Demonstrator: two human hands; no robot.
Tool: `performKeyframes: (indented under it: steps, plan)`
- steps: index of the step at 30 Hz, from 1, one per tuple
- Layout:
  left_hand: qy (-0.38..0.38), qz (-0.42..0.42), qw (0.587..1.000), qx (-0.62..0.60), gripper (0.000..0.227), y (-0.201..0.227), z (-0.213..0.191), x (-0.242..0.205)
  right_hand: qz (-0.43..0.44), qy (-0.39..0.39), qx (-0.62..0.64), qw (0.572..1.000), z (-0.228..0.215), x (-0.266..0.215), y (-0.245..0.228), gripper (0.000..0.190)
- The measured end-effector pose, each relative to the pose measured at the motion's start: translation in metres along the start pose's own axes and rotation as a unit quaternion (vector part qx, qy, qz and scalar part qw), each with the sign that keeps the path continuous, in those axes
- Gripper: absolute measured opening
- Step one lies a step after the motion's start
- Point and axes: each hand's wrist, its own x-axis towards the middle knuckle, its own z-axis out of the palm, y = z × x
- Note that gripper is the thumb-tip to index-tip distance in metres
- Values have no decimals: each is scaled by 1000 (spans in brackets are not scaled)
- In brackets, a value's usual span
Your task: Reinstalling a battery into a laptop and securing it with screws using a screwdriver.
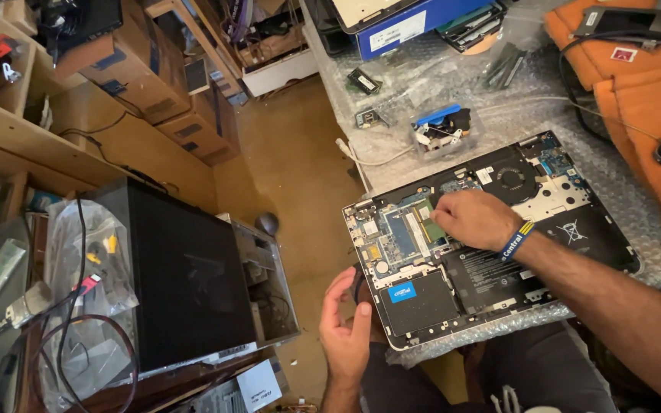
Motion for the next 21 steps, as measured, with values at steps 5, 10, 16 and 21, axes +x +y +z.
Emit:
performKeyframes:
  steps: [5,10,16,21]
  plan:
    - [-5,8,1000,-19,39,-7,2,-1,-5,10,-9,1000,0,0,-1,40]
    - [-7,4,1000,-23,38,-9,2,-3,5,10,-25,1000,2,1,-2,42]
    - [-13,-30,999,-23,35,-5,3,-3,7,12,1,1000,3,0,-4,39]
    - [-18,-18,998,-49,37,-10,6,-5,22,0,-2,1000,-1,-3,-9,37]
